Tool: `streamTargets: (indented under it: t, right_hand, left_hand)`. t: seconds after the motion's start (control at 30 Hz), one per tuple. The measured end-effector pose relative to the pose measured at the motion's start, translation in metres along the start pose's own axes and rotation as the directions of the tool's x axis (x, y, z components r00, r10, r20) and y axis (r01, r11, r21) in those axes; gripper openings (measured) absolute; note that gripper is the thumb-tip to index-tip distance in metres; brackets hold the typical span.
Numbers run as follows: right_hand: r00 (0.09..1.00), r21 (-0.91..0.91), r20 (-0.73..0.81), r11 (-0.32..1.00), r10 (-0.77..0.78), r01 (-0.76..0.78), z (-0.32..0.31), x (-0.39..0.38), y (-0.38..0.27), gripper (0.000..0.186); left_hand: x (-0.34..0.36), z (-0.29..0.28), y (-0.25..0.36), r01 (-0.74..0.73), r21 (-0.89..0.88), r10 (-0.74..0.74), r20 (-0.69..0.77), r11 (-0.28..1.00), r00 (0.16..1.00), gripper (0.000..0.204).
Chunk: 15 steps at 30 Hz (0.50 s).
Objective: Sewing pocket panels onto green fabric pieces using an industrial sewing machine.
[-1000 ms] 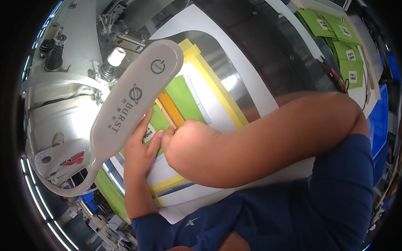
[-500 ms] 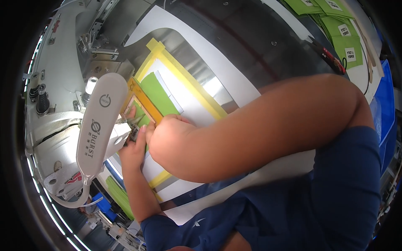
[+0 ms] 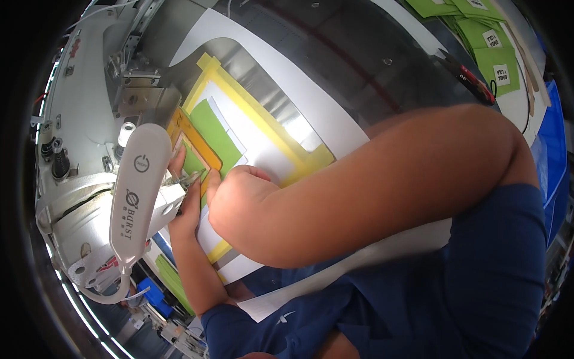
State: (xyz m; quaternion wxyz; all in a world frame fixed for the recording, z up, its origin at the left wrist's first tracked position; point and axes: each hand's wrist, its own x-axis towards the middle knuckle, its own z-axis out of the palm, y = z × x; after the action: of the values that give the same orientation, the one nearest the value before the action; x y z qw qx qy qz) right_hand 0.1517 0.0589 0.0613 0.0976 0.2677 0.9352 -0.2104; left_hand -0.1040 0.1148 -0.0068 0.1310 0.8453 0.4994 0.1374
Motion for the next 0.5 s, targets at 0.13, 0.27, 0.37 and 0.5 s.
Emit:
streamTargets:
  t: [0.13,0.27,0.37,0.5]
  right_hand:
    - [0.998,-0.087,0.045,0.995,0.051,-0.047,0.011,0.009,-0.004,0.051]
    - [0.985,0.002,-0.172,1.0,0.023,-0.023,0.019,0.001,-0.006,0.042]
    - [0.983,-0.018,-0.182,0.999,0.034,-0.038,0.024,0.002,-0.012,0.04]
    - [0.99,-0.099,-0.139,0.995,-0.016,0.003,0.022,0.003,-0.013,0.036]
  left_hand:
    - [0.008,0.003,0.008,0.045,0.034,-0.045,0.005,0.998,0.999,0.066]
    - [-0.013,0.012,0.004,0.225,-0.253,-0.243,-0.041,0.941,0.969,0.052]
    - [-0.021,0.014,0.009,0.315,-0.446,-0.372,-0.045,0.838,0.927,0.046]
    - [-0.038,0.008,-0.002,0.423,-0.355,-0.458,-0.018,0.834,0.889,0.046]
